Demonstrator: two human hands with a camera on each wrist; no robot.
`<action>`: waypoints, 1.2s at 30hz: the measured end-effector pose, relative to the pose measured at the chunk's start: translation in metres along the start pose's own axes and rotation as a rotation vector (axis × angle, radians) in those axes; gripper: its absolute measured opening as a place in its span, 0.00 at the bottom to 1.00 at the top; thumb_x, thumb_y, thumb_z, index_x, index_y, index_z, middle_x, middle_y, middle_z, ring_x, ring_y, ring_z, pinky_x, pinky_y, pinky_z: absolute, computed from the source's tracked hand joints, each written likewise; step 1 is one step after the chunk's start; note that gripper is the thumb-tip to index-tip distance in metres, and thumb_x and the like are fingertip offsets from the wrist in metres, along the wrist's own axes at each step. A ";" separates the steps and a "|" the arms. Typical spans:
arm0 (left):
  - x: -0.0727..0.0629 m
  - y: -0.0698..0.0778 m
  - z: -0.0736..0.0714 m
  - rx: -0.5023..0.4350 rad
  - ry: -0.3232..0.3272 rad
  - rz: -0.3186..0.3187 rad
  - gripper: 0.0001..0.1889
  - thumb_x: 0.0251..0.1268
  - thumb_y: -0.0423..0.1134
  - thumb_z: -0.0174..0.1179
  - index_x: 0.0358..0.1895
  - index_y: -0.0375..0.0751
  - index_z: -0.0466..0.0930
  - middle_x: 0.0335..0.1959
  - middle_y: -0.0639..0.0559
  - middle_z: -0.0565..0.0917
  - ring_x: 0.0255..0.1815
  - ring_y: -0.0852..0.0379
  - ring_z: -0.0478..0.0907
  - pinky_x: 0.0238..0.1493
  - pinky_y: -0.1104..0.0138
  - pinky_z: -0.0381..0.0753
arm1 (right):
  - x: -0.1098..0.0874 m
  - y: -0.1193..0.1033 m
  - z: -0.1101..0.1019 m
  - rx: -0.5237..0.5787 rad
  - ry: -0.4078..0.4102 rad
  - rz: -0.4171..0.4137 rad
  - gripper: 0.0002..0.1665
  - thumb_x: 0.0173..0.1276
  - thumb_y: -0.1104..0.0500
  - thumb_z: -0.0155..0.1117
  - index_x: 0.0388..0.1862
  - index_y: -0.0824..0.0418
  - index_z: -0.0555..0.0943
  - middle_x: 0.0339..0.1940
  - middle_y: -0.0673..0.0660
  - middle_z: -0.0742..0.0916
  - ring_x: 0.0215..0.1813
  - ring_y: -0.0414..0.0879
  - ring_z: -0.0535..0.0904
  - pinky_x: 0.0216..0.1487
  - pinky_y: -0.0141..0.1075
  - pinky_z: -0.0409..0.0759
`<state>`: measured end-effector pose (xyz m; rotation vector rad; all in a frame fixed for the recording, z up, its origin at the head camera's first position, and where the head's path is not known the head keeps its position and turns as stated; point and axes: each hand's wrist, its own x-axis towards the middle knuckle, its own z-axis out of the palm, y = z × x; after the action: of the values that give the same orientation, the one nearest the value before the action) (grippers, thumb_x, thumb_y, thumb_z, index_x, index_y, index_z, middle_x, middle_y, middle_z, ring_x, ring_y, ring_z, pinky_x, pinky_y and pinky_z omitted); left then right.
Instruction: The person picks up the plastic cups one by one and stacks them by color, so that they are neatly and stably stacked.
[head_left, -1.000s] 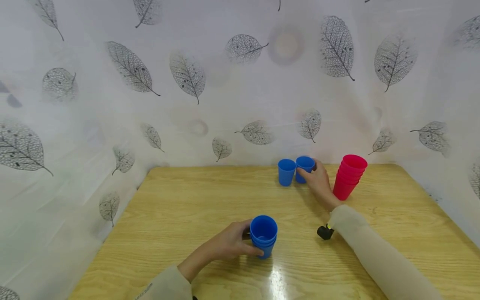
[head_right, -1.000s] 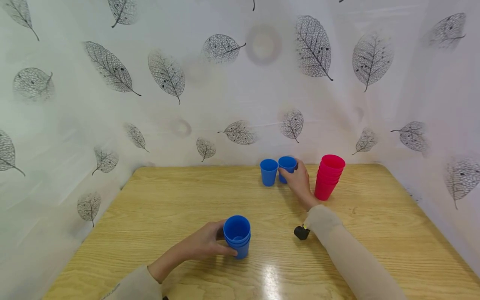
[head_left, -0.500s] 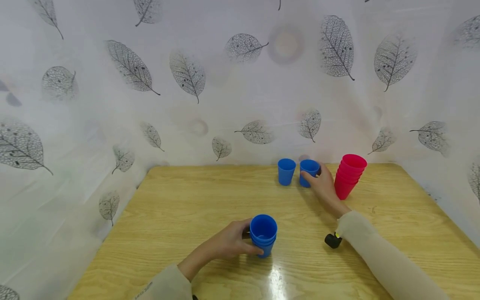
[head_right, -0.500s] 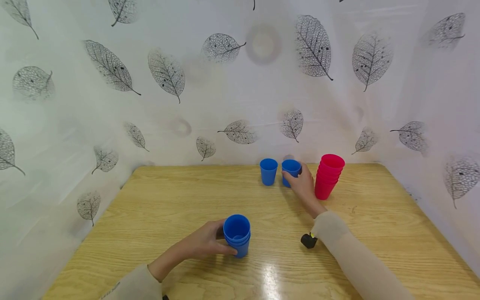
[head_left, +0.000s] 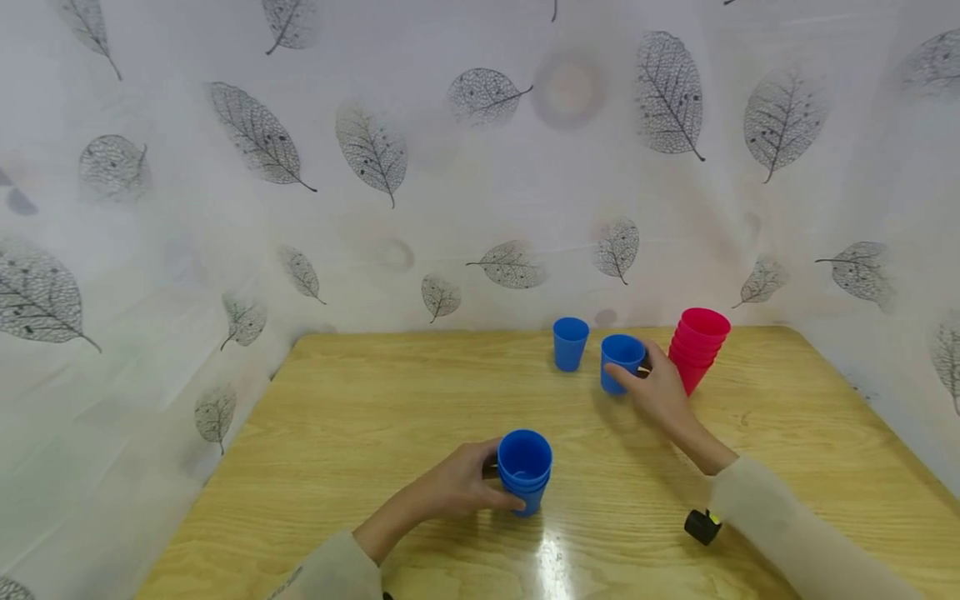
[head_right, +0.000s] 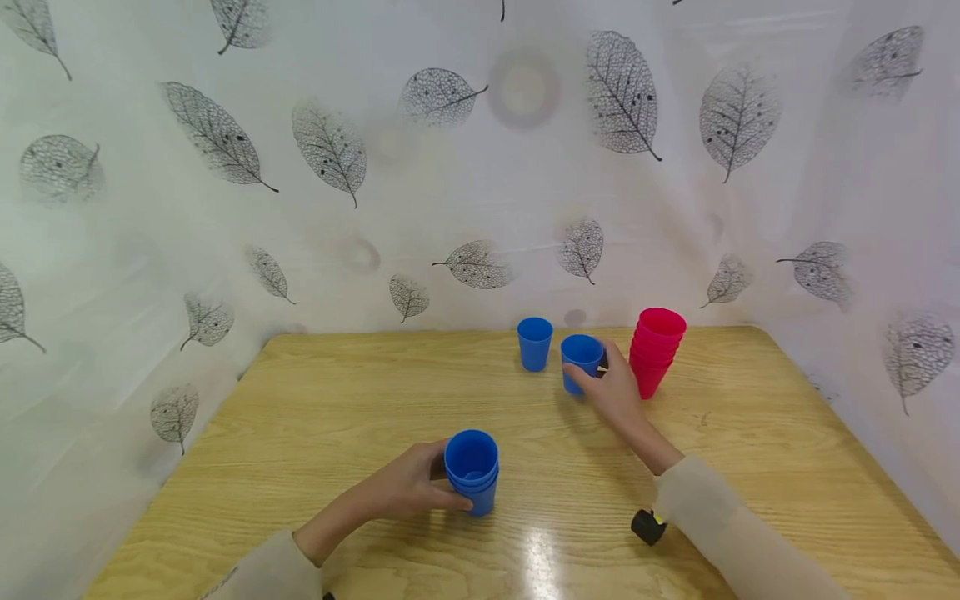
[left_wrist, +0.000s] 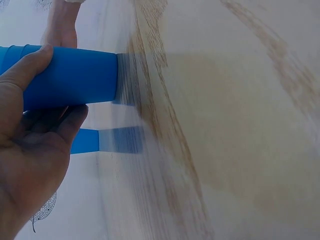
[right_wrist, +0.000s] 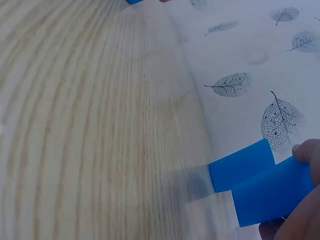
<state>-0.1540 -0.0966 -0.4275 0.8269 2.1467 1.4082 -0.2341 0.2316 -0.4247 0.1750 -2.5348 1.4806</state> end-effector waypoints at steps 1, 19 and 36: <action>0.000 0.000 0.000 0.000 0.001 -0.002 0.34 0.61 0.32 0.75 0.71 0.43 0.73 0.63 0.51 0.82 0.65 0.58 0.78 0.65 0.70 0.75 | -0.003 -0.001 -0.002 -0.004 -0.004 -0.005 0.39 0.76 0.51 0.66 0.73 0.73 0.65 0.66 0.72 0.78 0.66 0.67 0.75 0.68 0.55 0.76; 0.000 -0.002 -0.001 -0.011 -0.006 0.006 0.34 0.61 0.32 0.75 0.70 0.43 0.73 0.62 0.52 0.82 0.64 0.59 0.78 0.65 0.70 0.75 | -0.041 -0.019 -0.015 0.042 -0.096 -0.031 0.40 0.75 0.55 0.69 0.76 0.71 0.64 0.68 0.73 0.78 0.65 0.68 0.78 0.55 0.23 0.79; 0.000 -0.001 0.000 -0.009 -0.006 0.001 0.34 0.61 0.32 0.75 0.71 0.42 0.73 0.63 0.52 0.81 0.65 0.59 0.77 0.65 0.70 0.75 | -0.071 -0.030 -0.020 0.088 -0.176 -0.051 0.35 0.74 0.60 0.69 0.74 0.70 0.67 0.63 0.70 0.81 0.59 0.64 0.81 0.50 0.28 0.82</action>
<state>-0.1547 -0.0967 -0.4284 0.8278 2.1339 1.4137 -0.1570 0.2344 -0.4065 0.3965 -2.5778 1.6233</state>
